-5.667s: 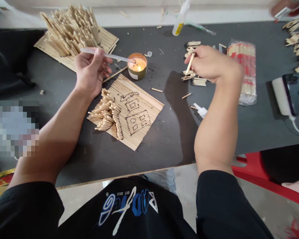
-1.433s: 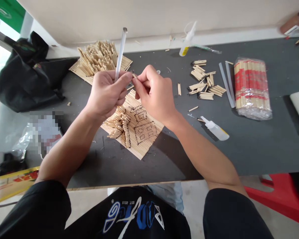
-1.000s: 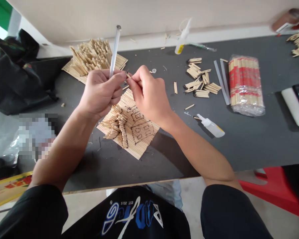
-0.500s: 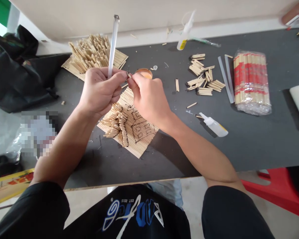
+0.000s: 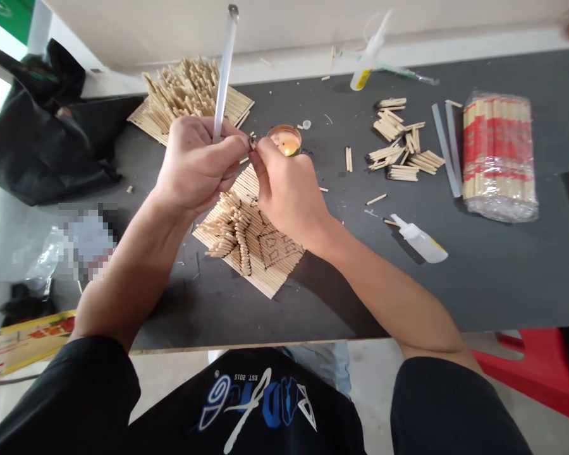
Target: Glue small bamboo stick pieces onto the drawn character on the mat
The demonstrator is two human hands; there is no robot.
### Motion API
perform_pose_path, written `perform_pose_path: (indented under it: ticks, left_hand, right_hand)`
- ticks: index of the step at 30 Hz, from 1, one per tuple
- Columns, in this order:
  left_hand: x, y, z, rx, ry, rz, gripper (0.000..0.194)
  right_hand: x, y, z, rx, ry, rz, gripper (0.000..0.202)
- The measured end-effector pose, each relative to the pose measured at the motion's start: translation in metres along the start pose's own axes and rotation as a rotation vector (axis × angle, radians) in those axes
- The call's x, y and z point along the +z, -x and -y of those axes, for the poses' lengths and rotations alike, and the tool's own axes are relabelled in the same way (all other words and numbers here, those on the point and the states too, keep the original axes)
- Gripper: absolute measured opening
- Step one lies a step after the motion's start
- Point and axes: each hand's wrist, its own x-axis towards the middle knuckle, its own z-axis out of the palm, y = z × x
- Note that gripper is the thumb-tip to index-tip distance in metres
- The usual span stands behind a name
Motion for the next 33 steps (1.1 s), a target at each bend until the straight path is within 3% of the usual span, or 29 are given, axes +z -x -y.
perform_pose_path:
  ticks: [8,13,18,27,33]
  left_hand:
    - [-0.002,-0.003,0.000,0.040,0.041,0.027,0.028]
    - [-0.005,-0.008,0.004,0.048,0.059,0.046,0.031]
    - [-0.010,-0.012,0.008,0.110,0.033,0.080,0.031]
    - [-0.018,-0.012,0.007,0.312,-0.044,0.205,0.023]
    - [-0.014,-0.011,0.004,0.257,0.057,0.185,0.012]
  right_hand:
    - [-0.017,-0.005,0.000,0.053,-0.342,0.046,0.038]
    - [-0.024,-0.010,-0.010,0.133,-0.713,0.238,0.044]
    - [-0.026,-0.014,-0.017,0.149,-0.942,0.337,0.037]
    - [-0.026,-0.015,-0.024,0.128,-0.678,0.285,0.045]
    - [-0.026,-0.017,-0.024,0.098,-0.587,0.273,0.047]
